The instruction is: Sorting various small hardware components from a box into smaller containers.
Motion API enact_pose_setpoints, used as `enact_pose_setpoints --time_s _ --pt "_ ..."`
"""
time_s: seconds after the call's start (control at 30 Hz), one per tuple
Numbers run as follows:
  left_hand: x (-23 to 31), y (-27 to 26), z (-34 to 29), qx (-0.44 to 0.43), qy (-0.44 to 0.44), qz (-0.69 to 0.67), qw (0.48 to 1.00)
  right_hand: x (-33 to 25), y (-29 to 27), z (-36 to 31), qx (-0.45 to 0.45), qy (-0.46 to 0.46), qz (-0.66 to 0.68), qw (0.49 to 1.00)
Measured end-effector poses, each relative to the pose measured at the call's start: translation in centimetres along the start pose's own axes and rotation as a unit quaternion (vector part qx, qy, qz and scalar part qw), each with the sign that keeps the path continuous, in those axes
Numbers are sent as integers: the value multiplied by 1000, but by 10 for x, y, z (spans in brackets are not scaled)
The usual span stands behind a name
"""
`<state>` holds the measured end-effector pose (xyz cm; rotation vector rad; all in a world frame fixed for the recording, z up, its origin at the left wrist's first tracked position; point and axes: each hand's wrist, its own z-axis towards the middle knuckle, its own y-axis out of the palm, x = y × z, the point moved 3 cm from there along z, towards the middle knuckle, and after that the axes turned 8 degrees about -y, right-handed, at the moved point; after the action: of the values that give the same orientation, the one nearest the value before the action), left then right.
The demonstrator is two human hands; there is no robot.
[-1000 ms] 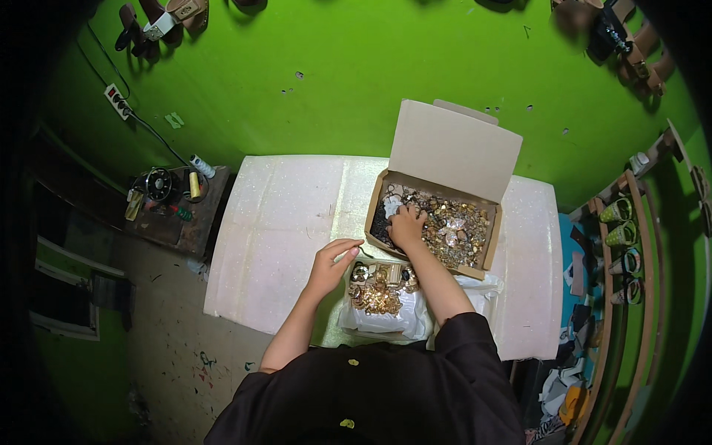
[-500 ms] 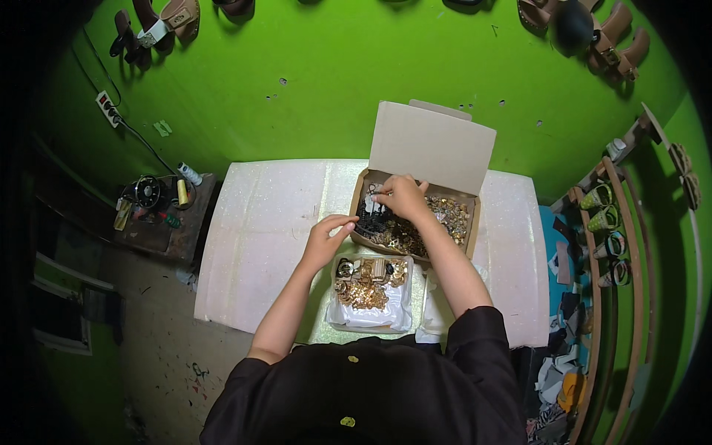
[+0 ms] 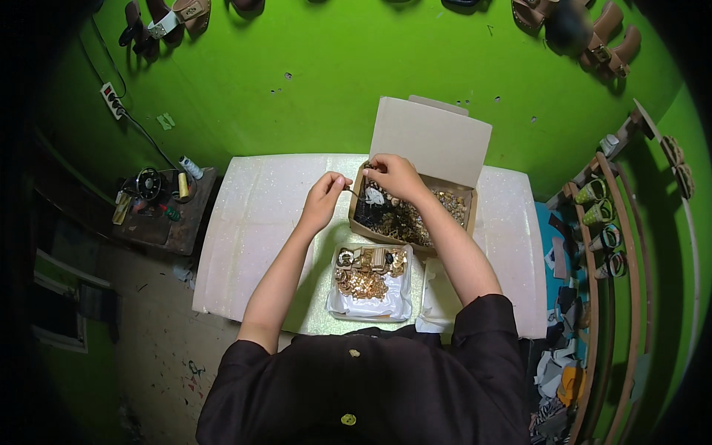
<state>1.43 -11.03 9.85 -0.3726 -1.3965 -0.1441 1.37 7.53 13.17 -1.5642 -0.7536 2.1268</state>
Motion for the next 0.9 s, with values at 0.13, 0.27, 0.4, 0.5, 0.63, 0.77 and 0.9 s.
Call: enact_pose_setpoints --time_s 0.13,0.27,0.4,0.5,0.63,0.77,0.9 --pt "-5 0 1 -13 3 -51 999 -25 -5 -8 6 -3 67 998" --pt "19 6 -14 -50 -15 10 999 -26 -7 -26 -14 -19 106 994" --pt "33 8 -34 -78 -42 32 996 -31 -2 -53 -4 34 230 972" --pt "29 10 -44 -110 -57 30 992 -32 2 -70 5 47 242 969" --pt "26 19 -60 -148 -86 -87 981 -37 8 -93 0 70 248 966" --pt "39 23 -73 -126 -33 21 991 -37 20 -111 10 65 274 960" --pt "54 22 -79 -128 -37 106 985 -44 30 -121 -40 65 323 943"
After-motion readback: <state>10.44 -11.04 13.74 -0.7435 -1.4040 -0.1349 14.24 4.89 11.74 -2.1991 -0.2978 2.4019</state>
